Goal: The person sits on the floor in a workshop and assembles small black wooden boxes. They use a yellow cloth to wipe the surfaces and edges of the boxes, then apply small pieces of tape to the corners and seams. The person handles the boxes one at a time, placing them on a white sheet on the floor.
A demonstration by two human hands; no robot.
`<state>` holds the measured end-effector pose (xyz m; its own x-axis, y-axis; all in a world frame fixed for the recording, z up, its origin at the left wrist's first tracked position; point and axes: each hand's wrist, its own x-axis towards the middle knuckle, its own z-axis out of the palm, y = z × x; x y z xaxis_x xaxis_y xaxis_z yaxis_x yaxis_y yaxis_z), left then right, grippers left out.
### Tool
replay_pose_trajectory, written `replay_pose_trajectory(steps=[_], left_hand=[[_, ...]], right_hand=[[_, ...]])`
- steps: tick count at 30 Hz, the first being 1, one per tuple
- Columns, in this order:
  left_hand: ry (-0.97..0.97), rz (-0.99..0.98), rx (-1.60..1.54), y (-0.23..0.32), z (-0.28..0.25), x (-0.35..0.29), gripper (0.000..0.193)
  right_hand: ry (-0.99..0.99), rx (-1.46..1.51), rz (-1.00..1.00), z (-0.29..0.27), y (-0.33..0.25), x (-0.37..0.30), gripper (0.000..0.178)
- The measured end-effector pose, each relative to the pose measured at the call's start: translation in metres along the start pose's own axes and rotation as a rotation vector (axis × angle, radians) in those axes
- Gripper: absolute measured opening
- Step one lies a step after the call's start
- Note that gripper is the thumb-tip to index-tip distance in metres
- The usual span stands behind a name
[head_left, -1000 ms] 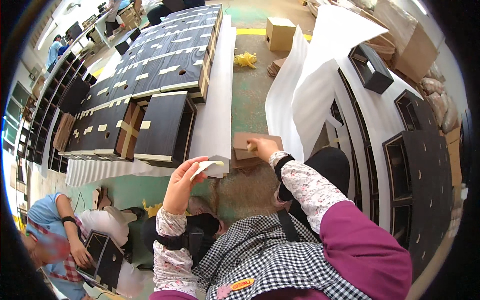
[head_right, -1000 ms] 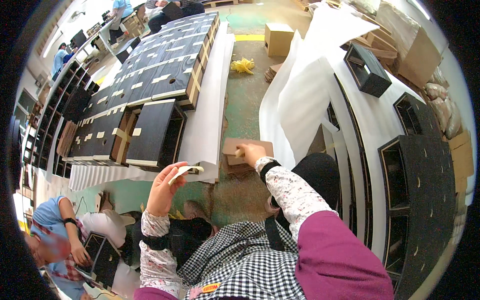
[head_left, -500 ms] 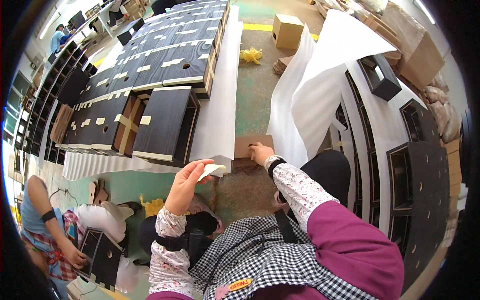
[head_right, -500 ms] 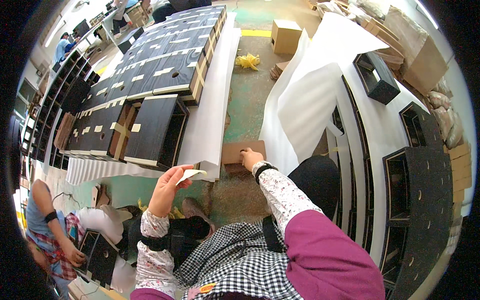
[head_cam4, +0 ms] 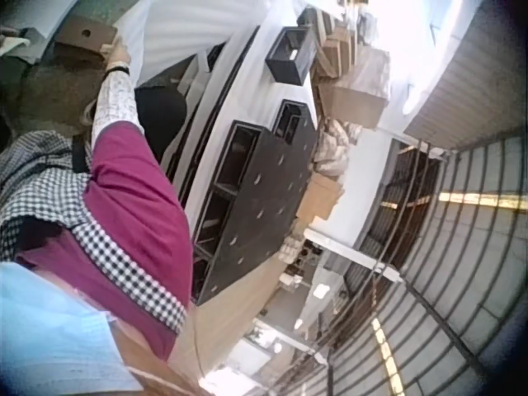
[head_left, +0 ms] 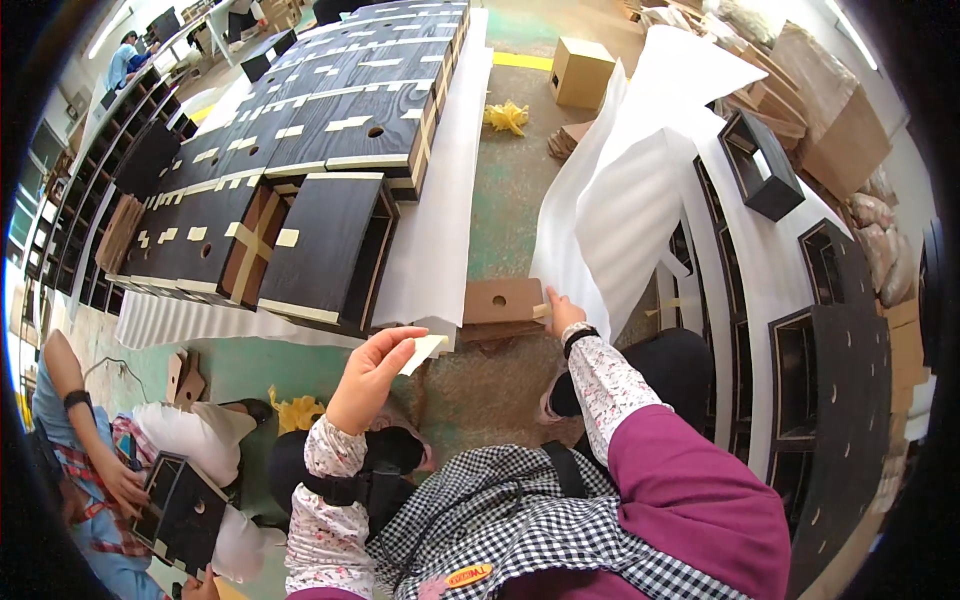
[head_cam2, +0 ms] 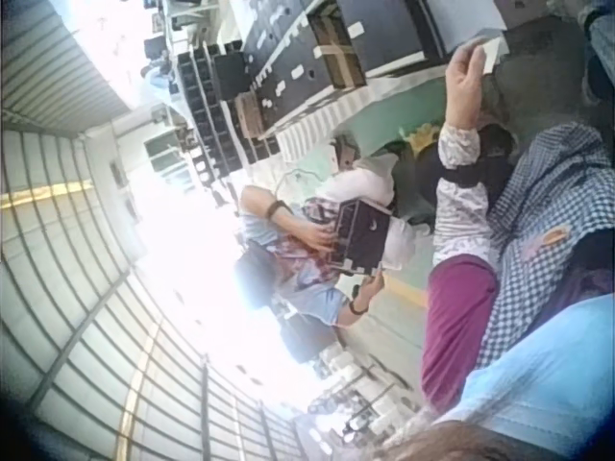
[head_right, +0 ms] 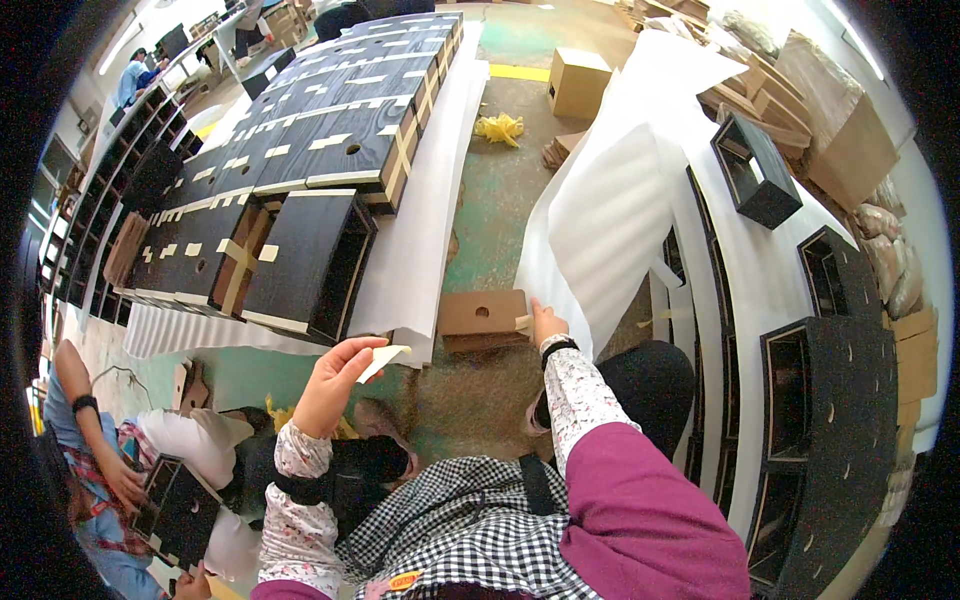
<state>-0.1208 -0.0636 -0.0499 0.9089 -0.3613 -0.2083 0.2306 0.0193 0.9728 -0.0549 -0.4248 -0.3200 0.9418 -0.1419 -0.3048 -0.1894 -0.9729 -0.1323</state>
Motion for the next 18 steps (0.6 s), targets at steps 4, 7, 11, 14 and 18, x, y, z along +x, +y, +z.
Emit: replay_pose_trajectory(steps=[4,7,11,14,18], left_hand=[[0.002,-0.028,0.035,0.001,0.000,0.002,0.027],[-0.004,-0.068,0.008,0.001,0.001,0.008,0.027],[-0.032,-0.041,0.038,0.004,0.006,0.011,0.028],[-0.038,-0.052,0.023,0.001,0.005,0.011,0.028],[-0.036,-0.029,0.019,-0.001,0.003,0.012,0.027]], right_hand=[[0.011,-0.081,-0.050,0.007,0.008,0.004,0.064],[0.008,-0.104,-0.023,-0.004,0.018,0.009,0.050],[0.080,0.163,0.147,-0.003,0.042,0.031,0.036],[0.241,0.239,0.143,-0.006,0.054,0.031,0.037],[0.188,0.173,0.177,-0.030,0.084,0.047,0.020]])
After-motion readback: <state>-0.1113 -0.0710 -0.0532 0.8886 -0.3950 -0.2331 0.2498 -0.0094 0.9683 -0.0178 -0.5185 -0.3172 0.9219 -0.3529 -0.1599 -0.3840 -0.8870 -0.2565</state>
